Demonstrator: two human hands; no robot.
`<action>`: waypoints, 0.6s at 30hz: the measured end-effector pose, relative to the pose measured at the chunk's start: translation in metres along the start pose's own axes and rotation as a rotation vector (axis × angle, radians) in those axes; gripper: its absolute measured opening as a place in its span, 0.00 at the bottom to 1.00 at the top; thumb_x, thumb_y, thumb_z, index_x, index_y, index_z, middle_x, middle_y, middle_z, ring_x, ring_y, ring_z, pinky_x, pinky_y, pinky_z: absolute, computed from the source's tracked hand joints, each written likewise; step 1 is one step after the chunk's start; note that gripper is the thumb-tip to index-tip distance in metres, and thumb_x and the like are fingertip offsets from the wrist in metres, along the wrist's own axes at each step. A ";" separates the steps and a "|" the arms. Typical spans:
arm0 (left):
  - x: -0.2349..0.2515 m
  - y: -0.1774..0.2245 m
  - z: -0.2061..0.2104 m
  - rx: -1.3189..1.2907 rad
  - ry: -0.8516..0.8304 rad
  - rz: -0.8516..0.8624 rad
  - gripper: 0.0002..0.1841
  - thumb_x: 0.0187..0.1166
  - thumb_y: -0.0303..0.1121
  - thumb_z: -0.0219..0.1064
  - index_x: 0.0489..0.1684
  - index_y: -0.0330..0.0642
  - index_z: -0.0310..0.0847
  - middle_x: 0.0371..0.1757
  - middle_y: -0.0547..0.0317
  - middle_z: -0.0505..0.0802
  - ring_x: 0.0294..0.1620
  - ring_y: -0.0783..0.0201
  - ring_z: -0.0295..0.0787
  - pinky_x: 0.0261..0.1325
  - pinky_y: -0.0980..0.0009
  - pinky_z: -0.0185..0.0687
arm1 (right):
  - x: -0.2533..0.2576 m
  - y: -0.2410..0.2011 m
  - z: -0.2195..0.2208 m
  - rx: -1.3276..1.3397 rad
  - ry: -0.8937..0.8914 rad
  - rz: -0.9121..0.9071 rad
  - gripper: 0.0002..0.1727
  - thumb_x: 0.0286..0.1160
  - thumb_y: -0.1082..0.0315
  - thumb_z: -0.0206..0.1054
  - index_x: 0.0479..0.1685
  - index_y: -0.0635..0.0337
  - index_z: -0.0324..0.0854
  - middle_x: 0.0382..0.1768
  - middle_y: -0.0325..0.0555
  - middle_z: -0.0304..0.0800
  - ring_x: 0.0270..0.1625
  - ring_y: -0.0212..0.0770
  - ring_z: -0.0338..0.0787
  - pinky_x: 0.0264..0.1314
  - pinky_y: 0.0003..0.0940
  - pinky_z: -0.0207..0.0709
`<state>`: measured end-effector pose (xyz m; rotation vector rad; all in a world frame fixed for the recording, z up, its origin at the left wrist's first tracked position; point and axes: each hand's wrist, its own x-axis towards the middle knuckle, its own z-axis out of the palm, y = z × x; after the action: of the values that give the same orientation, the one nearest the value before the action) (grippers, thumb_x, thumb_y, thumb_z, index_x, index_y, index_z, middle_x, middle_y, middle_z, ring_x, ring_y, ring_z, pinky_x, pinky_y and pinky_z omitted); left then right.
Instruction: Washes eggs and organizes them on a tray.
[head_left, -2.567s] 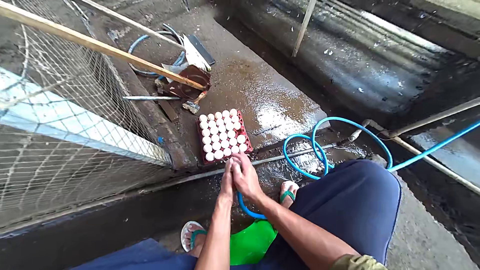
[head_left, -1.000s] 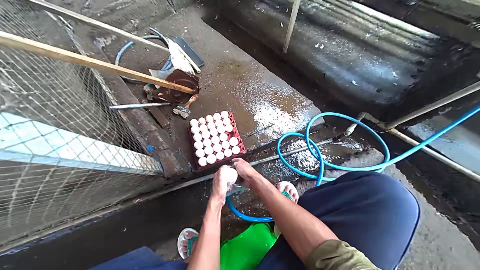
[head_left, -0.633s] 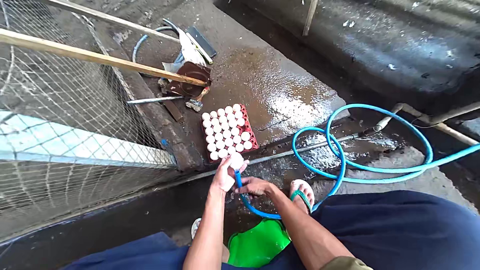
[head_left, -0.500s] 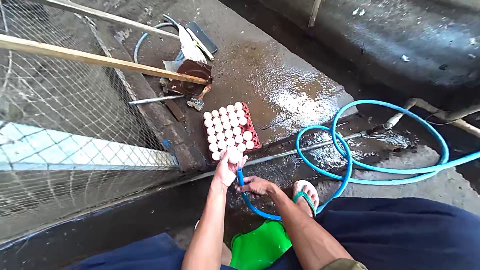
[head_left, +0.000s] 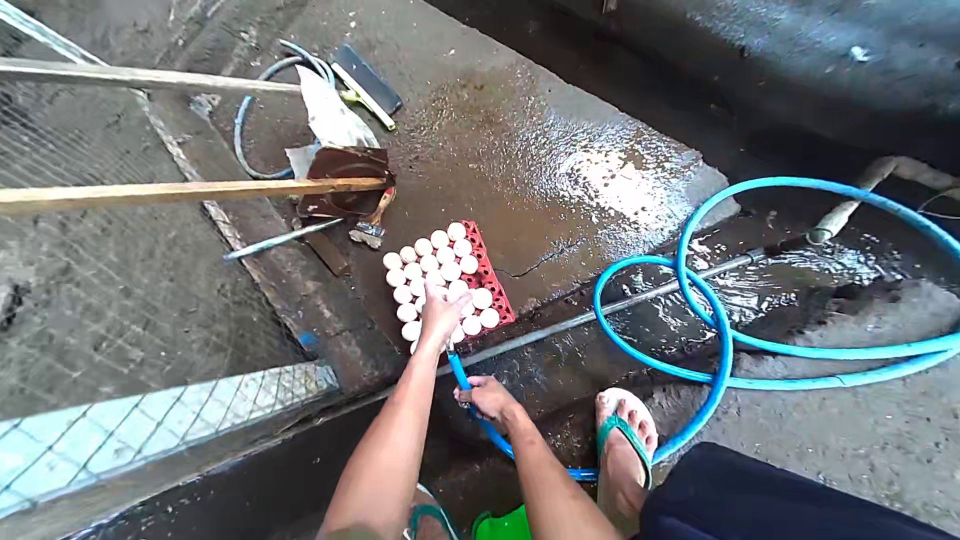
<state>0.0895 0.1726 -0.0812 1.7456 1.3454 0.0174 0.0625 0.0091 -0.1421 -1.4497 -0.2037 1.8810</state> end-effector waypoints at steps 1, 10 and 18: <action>0.010 0.006 0.001 0.178 -0.023 0.046 0.42 0.71 0.41 0.80 0.81 0.30 0.60 0.62 0.28 0.85 0.61 0.39 0.87 0.66 0.44 0.81 | 0.003 0.002 0.003 0.044 0.021 0.006 0.15 0.85 0.61 0.66 0.65 0.53 0.84 0.41 0.41 0.86 0.26 0.30 0.73 0.28 0.28 0.68; 0.070 0.030 0.032 0.874 -0.210 0.137 0.39 0.73 0.45 0.78 0.84 0.41 0.67 0.76 0.29 0.77 0.75 0.34 0.77 0.75 0.38 0.73 | 0.010 0.001 0.010 0.081 0.037 0.056 0.15 0.84 0.61 0.66 0.65 0.52 0.86 0.46 0.44 0.89 0.35 0.34 0.79 0.38 0.35 0.73; 0.092 0.031 0.026 0.875 -0.126 0.149 0.30 0.86 0.53 0.60 0.69 0.33 0.78 0.68 0.32 0.84 0.70 0.35 0.82 0.70 0.35 0.75 | 0.012 0.003 0.012 0.116 0.025 0.064 0.16 0.82 0.61 0.68 0.65 0.53 0.86 0.50 0.45 0.90 0.43 0.36 0.83 0.47 0.38 0.75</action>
<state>0.1637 0.2275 -0.1209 2.5048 1.2000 -0.6769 0.0498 0.0182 -0.1492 -1.4154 -0.0357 1.8926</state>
